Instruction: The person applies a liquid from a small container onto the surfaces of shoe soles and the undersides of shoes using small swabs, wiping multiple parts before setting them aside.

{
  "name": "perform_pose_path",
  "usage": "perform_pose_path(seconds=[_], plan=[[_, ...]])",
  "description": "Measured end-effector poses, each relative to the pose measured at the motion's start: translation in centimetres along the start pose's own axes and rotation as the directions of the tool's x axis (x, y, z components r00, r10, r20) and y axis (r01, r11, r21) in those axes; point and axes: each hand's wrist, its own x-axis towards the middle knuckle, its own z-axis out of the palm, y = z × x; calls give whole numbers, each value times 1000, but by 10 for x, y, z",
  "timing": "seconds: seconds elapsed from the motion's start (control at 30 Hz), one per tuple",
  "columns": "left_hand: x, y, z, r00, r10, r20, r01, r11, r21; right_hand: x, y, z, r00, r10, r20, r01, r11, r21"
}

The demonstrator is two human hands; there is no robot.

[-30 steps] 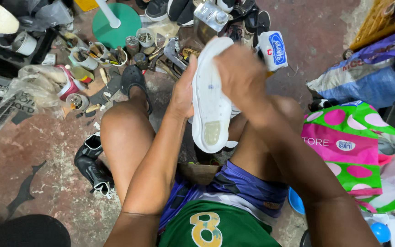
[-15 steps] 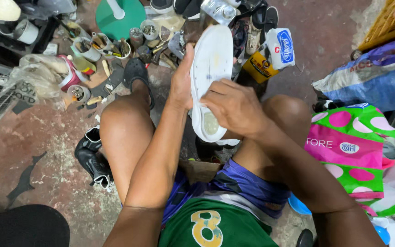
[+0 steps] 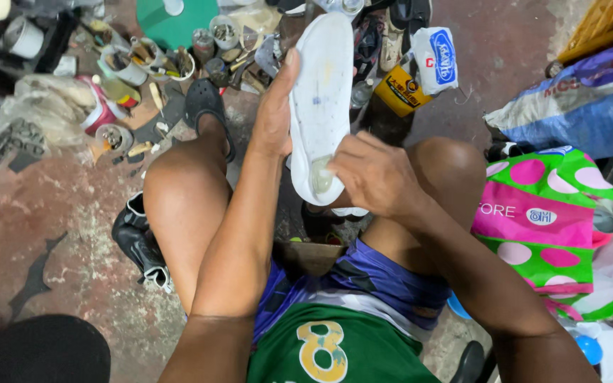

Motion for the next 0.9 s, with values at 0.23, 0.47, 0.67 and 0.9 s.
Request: perform_pose_path(seconds=[0.23,0.47,0.67,0.9], plan=[[0,-15,3,996,-82,-17,81,995,-50,34,23,7,906,57,-420,-64,998,-2],[8,-1,-5,1000,15,0,-15,1000,-15,16,6,-6,987,-5,-160,-10,996,-91],[9,2,-2,997,52,-53,-49,997,52,1,-1,7,996,-1,-91,-20,974,-225],[7,-3,-7,997,48,-58,-45,998,52,-15,2,5,972,77,-222,-99,991,-90]])
